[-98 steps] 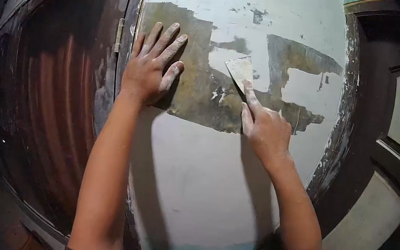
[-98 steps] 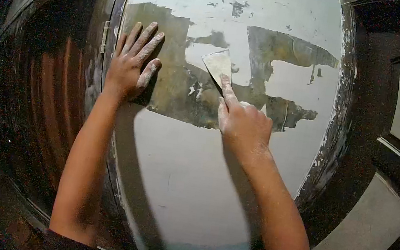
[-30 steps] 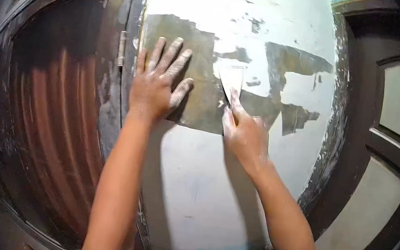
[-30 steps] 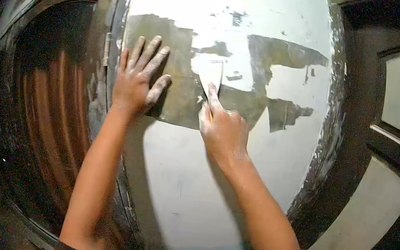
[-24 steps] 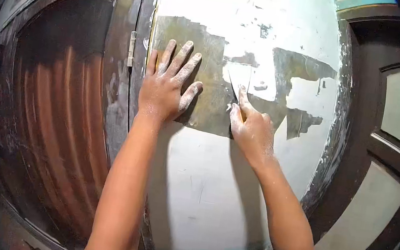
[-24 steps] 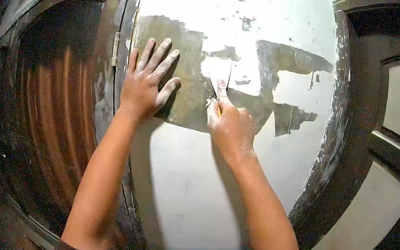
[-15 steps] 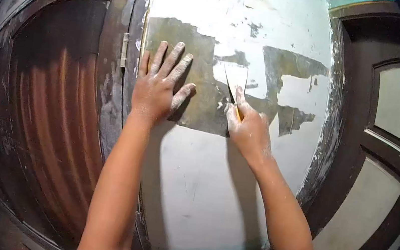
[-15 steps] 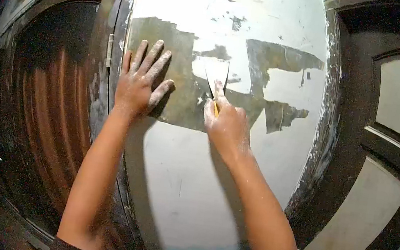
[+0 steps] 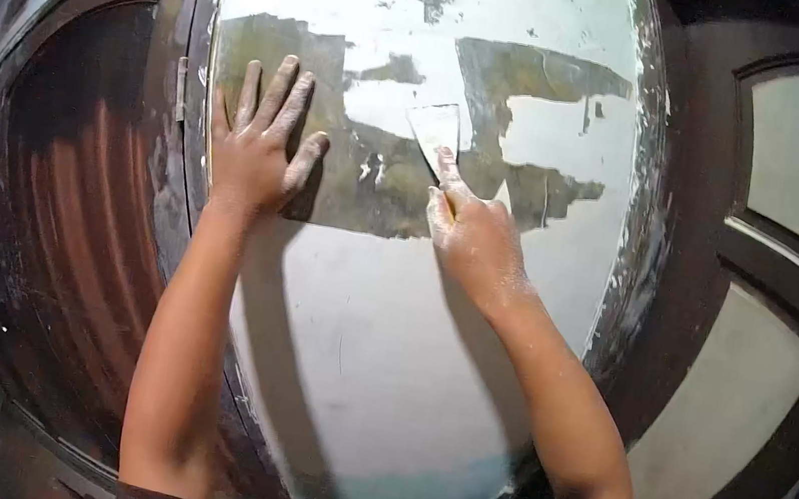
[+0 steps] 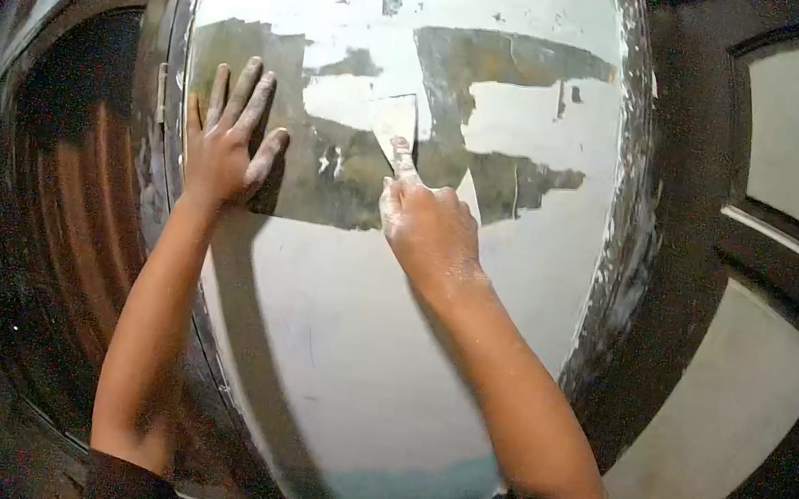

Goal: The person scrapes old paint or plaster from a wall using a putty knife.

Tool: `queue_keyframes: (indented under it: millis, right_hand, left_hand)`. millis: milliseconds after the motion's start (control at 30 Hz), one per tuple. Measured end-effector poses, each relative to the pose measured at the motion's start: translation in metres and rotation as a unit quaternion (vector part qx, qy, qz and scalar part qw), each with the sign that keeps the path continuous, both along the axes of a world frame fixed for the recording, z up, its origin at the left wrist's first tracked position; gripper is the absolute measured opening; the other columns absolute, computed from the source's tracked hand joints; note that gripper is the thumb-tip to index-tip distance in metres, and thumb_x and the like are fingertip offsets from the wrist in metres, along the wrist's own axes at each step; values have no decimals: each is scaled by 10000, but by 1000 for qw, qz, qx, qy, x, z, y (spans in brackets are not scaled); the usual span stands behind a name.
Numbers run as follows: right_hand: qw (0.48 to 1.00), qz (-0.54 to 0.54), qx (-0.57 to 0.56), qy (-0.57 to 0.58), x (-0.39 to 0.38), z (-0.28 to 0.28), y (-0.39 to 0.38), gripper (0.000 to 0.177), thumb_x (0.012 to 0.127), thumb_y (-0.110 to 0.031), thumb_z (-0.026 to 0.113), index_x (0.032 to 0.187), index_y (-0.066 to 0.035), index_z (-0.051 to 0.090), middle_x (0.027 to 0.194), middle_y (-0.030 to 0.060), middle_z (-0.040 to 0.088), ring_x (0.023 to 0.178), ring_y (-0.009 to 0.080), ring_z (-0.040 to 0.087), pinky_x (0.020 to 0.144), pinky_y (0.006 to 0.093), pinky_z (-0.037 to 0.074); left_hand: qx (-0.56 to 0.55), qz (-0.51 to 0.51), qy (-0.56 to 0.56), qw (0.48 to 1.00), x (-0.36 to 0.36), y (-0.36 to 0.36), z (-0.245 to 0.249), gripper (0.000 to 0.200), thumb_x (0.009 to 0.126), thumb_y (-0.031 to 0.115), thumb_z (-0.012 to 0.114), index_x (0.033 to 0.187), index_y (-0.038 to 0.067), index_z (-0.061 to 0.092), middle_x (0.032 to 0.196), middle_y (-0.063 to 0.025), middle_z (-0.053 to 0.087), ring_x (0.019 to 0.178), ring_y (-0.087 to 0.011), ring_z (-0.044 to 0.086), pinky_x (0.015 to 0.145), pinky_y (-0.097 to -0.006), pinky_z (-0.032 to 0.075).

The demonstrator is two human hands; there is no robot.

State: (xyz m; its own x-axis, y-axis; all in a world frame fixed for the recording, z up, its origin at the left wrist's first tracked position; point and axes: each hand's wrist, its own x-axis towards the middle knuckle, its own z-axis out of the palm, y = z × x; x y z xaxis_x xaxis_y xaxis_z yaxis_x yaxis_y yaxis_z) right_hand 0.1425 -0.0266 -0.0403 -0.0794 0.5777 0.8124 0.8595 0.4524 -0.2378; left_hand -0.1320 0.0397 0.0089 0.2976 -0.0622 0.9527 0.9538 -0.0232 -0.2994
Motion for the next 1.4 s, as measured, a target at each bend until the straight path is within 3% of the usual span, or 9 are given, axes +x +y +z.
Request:
queue_keyframes:
  millis: [67,267,433,600,700,867,1000,1100,1400]
  right_hand:
    - [999,-28,15,-6,3,14,4,538,1077,-339,493,1586,-169,453,803,247,711,792,476,699,781,599,555]
    - [998,-9,61,-11,17,4,6,493,1055,-312,520,1511,-126,553,746,245,698,764,477,698,757,599,555]
    - [997,-2,72,3,24,28,20,524,1046,-313,530,1537,-130,524,749,247,697,763,470,703,774,585,561]
    - [994,-26,99,-27,30,5,10,531,1036,-342,539,1536,-166,533,720,235,696,754,462,711,775,582,568]
    - [999,2,32,-10,30,34,-3,521,1035,-337,540,1524,-157,546,782,234,720,823,452,720,805,572,566]
    - [996,-19,91,-6,33,35,27,541,1022,-339,563,1542,-192,531,778,235,719,821,460,720,801,573,569]
    - [999,31,28,10,36,34,0,525,1027,-313,556,1539,-197,536,810,249,725,777,466,711,775,592,564]
    - [991,-4,134,13,30,56,23,384,1008,-295,596,1320,-95,700,809,248,700,791,472,682,776,562,538]
    - [996,-43,76,10,26,49,15,425,997,-316,600,1383,-158,681,880,248,722,874,470,691,844,576,543]
  left_hand:
    - [-1,-18,-2,1000,-3,3,7,759,952,589,596,1630,302,410,1738,20,292,1602,-327,235,1282,-603,50]
    - [1,-16,-1,1000,-5,3,9,785,914,615,607,1622,335,413,1733,47,294,1607,-301,227,1285,-610,68]
    - [-8,-4,-13,1000,-1,-2,6,777,911,578,630,1613,307,434,1729,32,304,1608,-297,222,1299,-579,68]
    - [-26,-17,-22,999,0,-9,-1,823,887,584,652,1612,258,438,1722,-6,319,1604,-319,224,1302,-567,85]
    - [-23,-20,-20,999,-1,-7,-1,846,876,598,658,1612,242,440,1724,-7,316,1605,-312,226,1297,-568,97]
    - [-23,-30,-19,999,-4,-5,1,829,875,587,672,1606,263,452,1722,-10,324,1605,-312,231,1295,-569,111]
    - [-31,-26,-23,999,0,-11,1,844,867,586,678,1605,242,453,1717,-12,334,1601,-323,235,1292,-581,110]
    - [-33,-20,-19,999,-3,-7,2,850,867,585,680,1604,229,453,1721,-18,324,1602,-326,233,1294,-584,93]
    - [-21,-22,-14,999,-7,-4,1,865,857,594,683,1611,244,442,1724,-5,318,1597,-323,246,1300,-569,93]
